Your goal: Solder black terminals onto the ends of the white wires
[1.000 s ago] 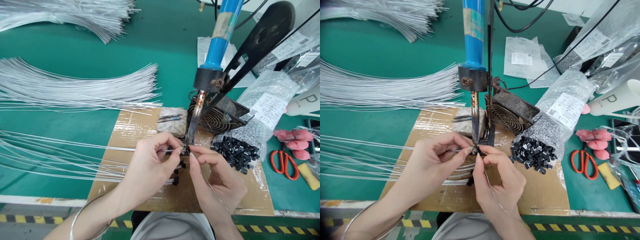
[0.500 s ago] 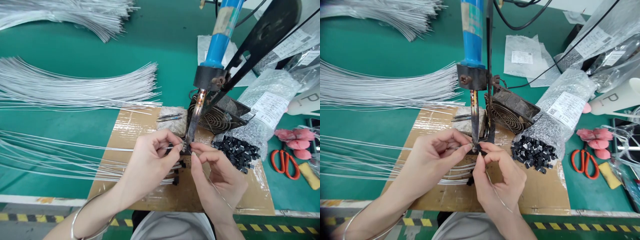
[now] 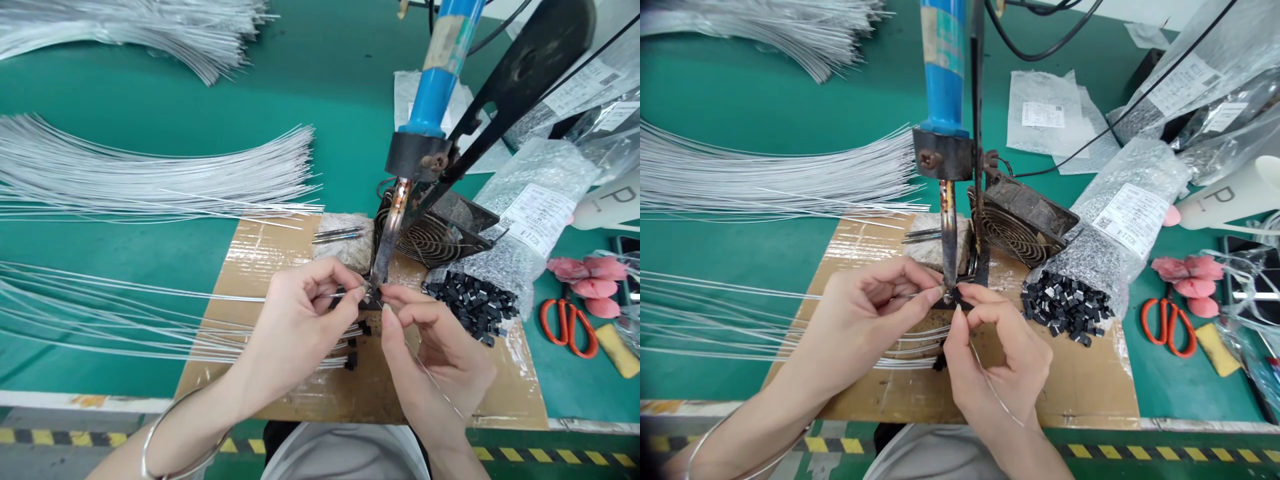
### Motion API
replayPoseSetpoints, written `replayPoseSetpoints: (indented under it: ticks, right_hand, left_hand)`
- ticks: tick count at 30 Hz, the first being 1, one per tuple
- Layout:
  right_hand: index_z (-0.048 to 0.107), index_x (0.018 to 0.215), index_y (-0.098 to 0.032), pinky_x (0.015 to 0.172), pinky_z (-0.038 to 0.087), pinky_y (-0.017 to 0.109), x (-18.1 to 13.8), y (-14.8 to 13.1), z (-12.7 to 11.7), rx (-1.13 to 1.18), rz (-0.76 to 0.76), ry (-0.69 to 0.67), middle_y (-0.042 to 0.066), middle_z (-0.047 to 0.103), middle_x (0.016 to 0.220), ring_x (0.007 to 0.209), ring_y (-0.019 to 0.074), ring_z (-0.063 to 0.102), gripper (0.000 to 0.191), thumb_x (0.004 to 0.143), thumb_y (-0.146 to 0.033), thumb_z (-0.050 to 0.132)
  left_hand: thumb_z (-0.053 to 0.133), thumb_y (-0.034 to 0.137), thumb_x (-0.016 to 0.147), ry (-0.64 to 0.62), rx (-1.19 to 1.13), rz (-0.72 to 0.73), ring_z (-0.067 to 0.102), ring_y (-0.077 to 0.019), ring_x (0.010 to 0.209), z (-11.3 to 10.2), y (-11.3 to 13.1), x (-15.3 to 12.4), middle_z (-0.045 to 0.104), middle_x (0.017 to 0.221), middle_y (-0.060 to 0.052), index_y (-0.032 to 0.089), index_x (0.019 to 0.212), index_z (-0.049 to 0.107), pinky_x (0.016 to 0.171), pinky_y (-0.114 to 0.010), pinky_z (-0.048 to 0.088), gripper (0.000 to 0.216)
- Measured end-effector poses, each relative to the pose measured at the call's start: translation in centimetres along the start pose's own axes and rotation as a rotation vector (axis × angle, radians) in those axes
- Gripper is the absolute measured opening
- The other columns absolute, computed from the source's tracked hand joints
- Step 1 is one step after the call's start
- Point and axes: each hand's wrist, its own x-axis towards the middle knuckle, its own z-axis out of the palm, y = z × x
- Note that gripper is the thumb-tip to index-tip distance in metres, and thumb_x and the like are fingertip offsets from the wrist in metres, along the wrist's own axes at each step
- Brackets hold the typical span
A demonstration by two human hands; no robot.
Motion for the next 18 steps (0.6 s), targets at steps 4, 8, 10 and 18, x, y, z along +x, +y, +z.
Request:
replayPoseSetpoints:
  ticks: [4,8,10,18]
  right_hand:
    - [0.068,0.081,-0.023,0.093,0.063,0.028,-0.05,0.00,0.04,0.020,-0.002,0.012,0.002,0.085,0.108,0.100,0.0156,0.082,0.018,0.091,-0.011,0.074]
    - [0.066,0.080,-0.023,0.091,0.066,0.034,-0.02,-0.21,0.02,-0.014,0.014,0.005,0.005,0.085,0.107,0.099,0.0200,0.083,0.017,0.092,-0.014,0.073]
    - [0.066,0.080,-0.023,0.090,0.067,0.036,0.01,-0.29,0.03,-0.026,0.015,-0.003,0.007,0.085,0.107,0.099,0.0220,0.083,0.016,0.093,-0.015,0.073]
    - [0.065,0.080,-0.023,0.089,0.066,0.033,-0.12,-0.08,0.02,-0.032,0.042,-0.011,0.006,0.085,0.106,0.098,0.0205,0.083,0.016,0.092,-0.017,0.073]
  left_hand:
    - [0.070,0.024,0.078,0.003,-0.003,-0.002,0.053,-0.0106,0.054,0.03,0.06,0.06,0.072,0.069,-0.001,0.018,0.070,0.070,0.048,-0.021,0.039,0.010]
    - [0.070,0.025,0.078,0.004,0.016,-0.004,0.052,-0.0108,0.053,0.01,0.11,0.05,0.072,0.068,-0.001,0.018,0.069,0.070,0.046,-0.022,0.034,0.011]
    - [0.069,0.025,0.077,0.007,0.027,-0.006,0.051,-0.0107,0.052,0.00,0.11,0.06,0.071,0.066,-0.001,0.018,0.069,0.070,0.045,-0.022,0.033,0.011]
    - [0.070,0.025,0.078,-0.012,0.019,-0.011,0.057,-0.0118,0.056,0.13,-0.08,0.18,0.072,0.068,-0.001,0.017,0.069,0.069,0.050,-0.022,0.041,0.011]
